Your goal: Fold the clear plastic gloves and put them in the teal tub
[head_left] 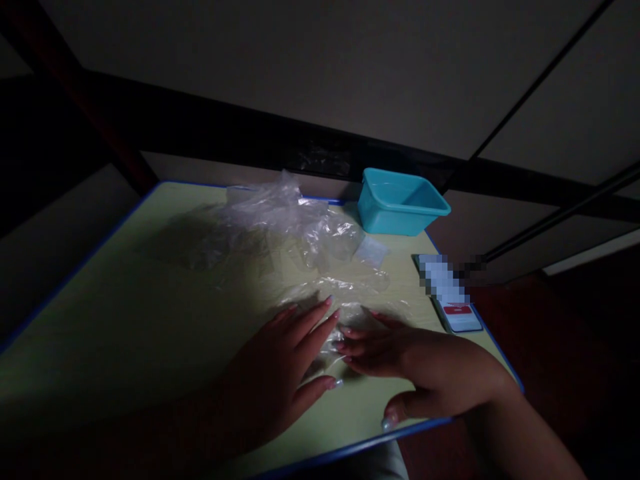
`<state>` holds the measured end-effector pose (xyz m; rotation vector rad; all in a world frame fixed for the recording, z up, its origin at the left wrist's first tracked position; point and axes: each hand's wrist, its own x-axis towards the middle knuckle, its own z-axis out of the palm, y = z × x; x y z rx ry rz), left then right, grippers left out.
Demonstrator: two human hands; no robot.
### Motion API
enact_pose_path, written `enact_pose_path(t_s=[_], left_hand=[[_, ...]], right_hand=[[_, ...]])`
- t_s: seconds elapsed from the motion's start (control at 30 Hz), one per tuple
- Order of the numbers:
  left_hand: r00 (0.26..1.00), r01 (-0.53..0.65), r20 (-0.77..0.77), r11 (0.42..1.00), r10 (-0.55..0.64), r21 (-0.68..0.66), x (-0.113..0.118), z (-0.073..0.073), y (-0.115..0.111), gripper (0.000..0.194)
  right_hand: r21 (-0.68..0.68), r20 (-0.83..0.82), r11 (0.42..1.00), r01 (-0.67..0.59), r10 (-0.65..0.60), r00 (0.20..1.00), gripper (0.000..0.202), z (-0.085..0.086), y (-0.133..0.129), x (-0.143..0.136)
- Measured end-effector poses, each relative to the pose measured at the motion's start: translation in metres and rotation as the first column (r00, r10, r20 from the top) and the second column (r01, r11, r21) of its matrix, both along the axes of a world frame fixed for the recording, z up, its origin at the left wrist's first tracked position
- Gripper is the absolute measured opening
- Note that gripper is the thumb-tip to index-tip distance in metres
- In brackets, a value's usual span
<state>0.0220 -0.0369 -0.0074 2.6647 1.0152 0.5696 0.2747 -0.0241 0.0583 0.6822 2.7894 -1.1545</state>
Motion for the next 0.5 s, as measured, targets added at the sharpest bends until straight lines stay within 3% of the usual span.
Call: enact_pose_path(t_s=[0.13,0.37,0.5], left_hand=[[1.0,0.013,0.025,0.999,-0.014,0.042,-0.001,0.0,-0.003,0.061],[1.0,0.031,-0.001,0.999,-0.031,0.041,0.005,-0.002,0.008,0.035],[0.998,0.054,0.016,0.999,-0.054,0.0,0.005,-0.007,0.012,0.035]], right_hand=[[0.0,-0.13,0.998,0.066,-0.066,0.989,0.053,0.001,0.003,-0.003],[-0.026,-0.311,0.984,0.178,-0.177,0.934,0.034,-0.005,0.005,-0.006],[0.066,-0.266,0.959,0.277,-0.251,0.931,0.05,-0.009,0.003,-0.007]])
